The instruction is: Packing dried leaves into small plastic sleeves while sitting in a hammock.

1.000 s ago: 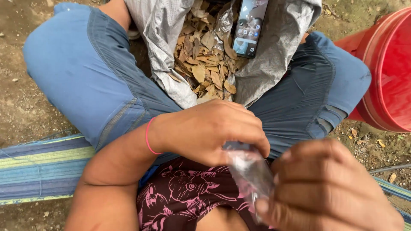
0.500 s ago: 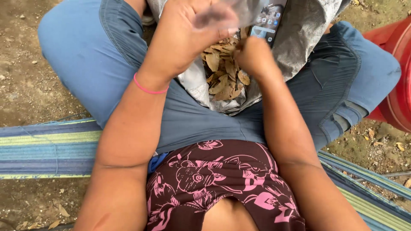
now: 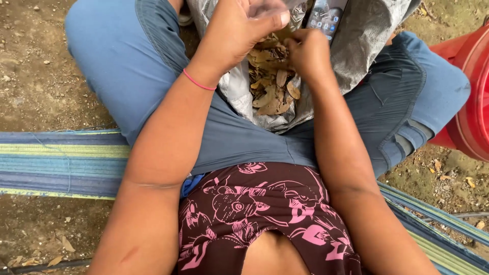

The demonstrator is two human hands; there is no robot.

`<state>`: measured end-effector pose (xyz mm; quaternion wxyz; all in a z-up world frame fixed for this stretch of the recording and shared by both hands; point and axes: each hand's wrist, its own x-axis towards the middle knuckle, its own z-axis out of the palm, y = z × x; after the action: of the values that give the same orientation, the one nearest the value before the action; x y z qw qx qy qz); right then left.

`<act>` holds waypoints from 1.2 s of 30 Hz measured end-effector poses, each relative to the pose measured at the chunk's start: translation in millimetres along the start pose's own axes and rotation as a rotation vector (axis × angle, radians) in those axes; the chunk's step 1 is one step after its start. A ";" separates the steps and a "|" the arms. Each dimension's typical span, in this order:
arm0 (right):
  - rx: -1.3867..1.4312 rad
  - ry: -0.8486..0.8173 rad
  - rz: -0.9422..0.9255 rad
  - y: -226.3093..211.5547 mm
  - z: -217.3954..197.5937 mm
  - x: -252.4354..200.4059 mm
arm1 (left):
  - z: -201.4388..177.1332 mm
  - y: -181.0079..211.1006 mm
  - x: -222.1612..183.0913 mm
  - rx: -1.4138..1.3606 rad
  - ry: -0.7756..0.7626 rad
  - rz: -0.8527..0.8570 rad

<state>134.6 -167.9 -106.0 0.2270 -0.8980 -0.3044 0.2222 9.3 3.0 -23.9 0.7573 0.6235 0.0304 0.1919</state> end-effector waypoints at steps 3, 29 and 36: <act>0.318 -0.047 0.033 -25.4 -49.2 -22.5 | -1.7 -6.4 -1.3 -0.045 -0.016 0.074; 0.857 0.100 -0.080 -56.0 -64.4 -51.1 | 36.1 -31.5 10.3 0.168 0.174 -0.171; 1.060 0.127 -0.067 -51.4 -63.7 -47.6 | 35.5 -35.0 13.1 0.082 0.170 -0.189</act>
<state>111.9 -179.5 -14.9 0.6745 -0.6617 -0.1644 0.2833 40.4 -31.1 -47.0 0.7405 0.6299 0.1607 0.1704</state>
